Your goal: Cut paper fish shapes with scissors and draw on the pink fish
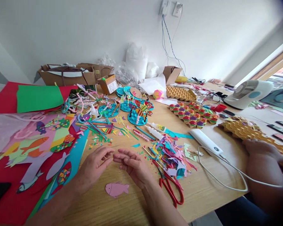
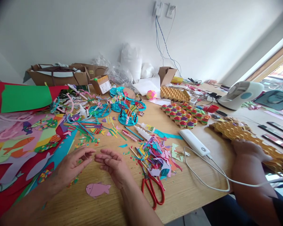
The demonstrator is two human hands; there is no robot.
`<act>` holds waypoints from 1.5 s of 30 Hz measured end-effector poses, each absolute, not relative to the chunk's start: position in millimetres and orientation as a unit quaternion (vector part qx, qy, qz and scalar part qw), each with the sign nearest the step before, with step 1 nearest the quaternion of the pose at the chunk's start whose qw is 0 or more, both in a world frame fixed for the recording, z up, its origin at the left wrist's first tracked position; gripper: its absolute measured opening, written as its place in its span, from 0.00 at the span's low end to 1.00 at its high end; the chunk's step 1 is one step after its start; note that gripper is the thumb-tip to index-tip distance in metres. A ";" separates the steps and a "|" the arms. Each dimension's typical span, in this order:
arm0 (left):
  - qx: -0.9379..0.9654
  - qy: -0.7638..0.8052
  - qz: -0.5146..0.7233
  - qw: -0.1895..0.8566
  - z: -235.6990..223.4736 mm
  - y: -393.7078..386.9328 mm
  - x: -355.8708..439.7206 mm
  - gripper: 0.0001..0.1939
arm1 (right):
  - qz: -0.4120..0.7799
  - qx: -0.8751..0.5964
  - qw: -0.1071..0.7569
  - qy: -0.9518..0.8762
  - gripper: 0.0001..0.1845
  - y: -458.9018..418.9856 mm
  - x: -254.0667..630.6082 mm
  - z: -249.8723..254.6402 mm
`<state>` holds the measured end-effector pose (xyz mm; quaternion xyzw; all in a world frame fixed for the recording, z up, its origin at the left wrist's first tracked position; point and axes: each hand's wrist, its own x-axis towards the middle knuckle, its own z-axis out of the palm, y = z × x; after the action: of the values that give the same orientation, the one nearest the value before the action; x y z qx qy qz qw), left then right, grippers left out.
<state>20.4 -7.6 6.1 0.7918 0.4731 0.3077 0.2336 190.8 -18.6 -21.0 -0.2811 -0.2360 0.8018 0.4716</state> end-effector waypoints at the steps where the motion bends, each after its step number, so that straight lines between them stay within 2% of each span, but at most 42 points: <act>1: 0.795 0.461 0.326 0.221 2.3 -8.4 21.0 0.09 | 0.811 -0.268 0.466 -0.231 0.20 -18.8 191.3 -20.9; 10: 0.832 0.401 0.359 0.137 -10.6 -8.9 25.0 0.06 | 0.852 -0.210 0.434 -0.203 0.22 -22.3 194.4 -19.3; 15: 0.849 0.386 0.354 0.074 -15.5 -12.5 23.7 0.09 | 0.858 -0.209 0.424 -0.200 0.23 -23.6 194.5 -20.5; 27: 0.863 0.368 0.345 0.036 -30.2 -14.5 13.9 0.11 | 0.850 -0.245 0.388 -0.258 0.28 -25.5 190.4 -20.1; 36: 0.809 0.431 0.367 0.163 -27.3 -15.3 12.6 0.10 | 0.827 -0.274 0.383 -0.308 0.28 -25.1 189.4 -19.6; 42: 0.630 0.491 0.467 0.379 -22.2 -17.7 9.9 0.07 | 0.810 -0.290 0.401 -0.313 0.24 -24.2 189.7 -18.7; 45: 0.515 0.505 0.501 0.478 -23.3 -19.7 13.3 0.08 | 0.755 -0.339 0.443 -0.345 0.19 -21.7 188.5 -21.9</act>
<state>13.3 -19.7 -23.3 0.5151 0.5052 0.5011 0.4779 188.5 -21.7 -21.9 -0.3389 -0.3451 0.7550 0.4428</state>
